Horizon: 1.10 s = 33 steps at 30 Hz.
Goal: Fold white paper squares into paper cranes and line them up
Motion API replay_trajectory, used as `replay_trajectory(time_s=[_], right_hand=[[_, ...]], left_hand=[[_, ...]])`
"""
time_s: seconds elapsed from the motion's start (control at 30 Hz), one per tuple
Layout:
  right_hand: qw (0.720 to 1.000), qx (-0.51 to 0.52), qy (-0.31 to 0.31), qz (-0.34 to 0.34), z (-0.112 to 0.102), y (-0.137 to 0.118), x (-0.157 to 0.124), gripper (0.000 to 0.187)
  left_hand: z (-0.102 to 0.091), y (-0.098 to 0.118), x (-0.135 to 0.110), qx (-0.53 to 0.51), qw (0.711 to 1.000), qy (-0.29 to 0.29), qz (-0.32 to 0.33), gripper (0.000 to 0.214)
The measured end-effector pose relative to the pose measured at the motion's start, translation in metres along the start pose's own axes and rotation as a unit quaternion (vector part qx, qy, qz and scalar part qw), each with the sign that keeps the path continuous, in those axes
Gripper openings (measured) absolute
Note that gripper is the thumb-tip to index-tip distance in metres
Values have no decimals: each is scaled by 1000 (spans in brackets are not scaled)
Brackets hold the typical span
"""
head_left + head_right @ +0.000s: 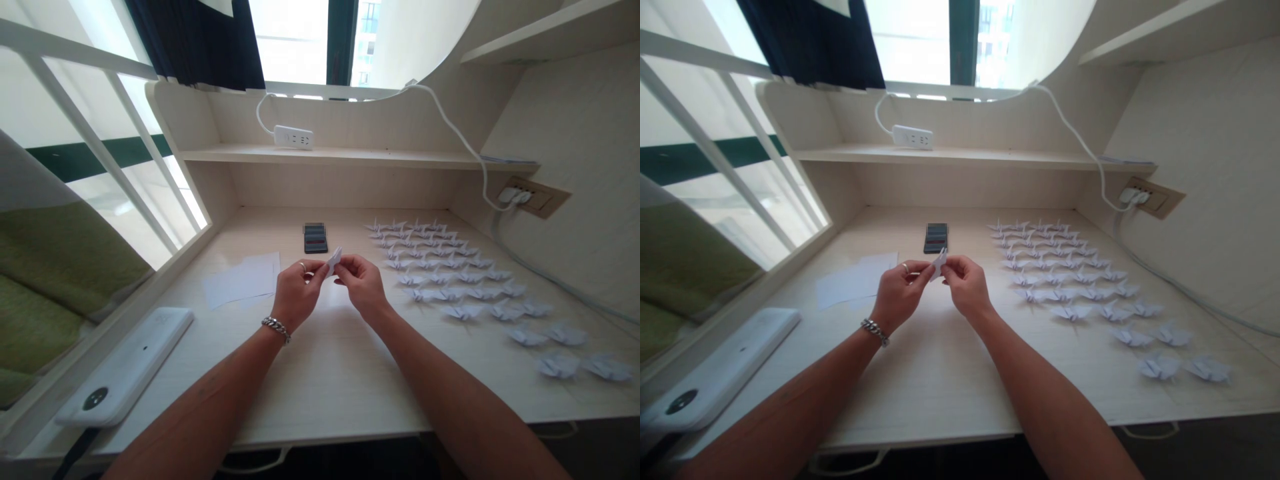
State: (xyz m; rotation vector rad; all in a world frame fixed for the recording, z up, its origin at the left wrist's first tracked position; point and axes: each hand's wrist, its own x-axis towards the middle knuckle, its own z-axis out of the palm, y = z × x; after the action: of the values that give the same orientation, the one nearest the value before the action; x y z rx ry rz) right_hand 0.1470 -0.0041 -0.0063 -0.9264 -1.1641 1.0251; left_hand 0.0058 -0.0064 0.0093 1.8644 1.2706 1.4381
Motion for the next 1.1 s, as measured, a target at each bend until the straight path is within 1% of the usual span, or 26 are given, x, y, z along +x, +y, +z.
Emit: replay_trajectory(time_s=[0.1, 0.17, 0.33, 0.47, 0.63, 0.73, 0.9, 1.03, 1.1], right_hand=[[1000, -5, -12, -8, 0, 0, -1, 23], [1000, -8, -19, -8, 1, 0, -1, 23], [1000, -2, -29, -2, 1, -1, 0, 24], [999, 7, -36, 1, 1, -2, 0, 22], [999, 13, -40, 1, 1, -1, 0, 22], [999, 20, -49, 4, 1, -1, 1, 22], [998, 23, -58, 21, 1, -1, 0, 22], [998, 10, -46, 32, 2, -1, 0, 23], [999, 1, -41, 33, 2, -1, 0, 22]], left_hand=[[-2, 1, 2, -5, 999, -11, -34, 25], [-4, 2, 3, -6, 999, -17, -42, 25], [-7, 0, 6, -5, 999, -17, -39, 23], [-6, -3, 6, -39, 998, -11, -38, 22], [-5, -3, 6, -44, 998, -34, -32, 23], [-6, -2, 7, -36, 998, -37, -45, 23], [-6, -5, 10, -91, 991, -63, -72, 25], [-4, -10, 11, -135, 985, -48, -97, 24], [-2, -11, 11, -174, 976, -57, -121, 26]])
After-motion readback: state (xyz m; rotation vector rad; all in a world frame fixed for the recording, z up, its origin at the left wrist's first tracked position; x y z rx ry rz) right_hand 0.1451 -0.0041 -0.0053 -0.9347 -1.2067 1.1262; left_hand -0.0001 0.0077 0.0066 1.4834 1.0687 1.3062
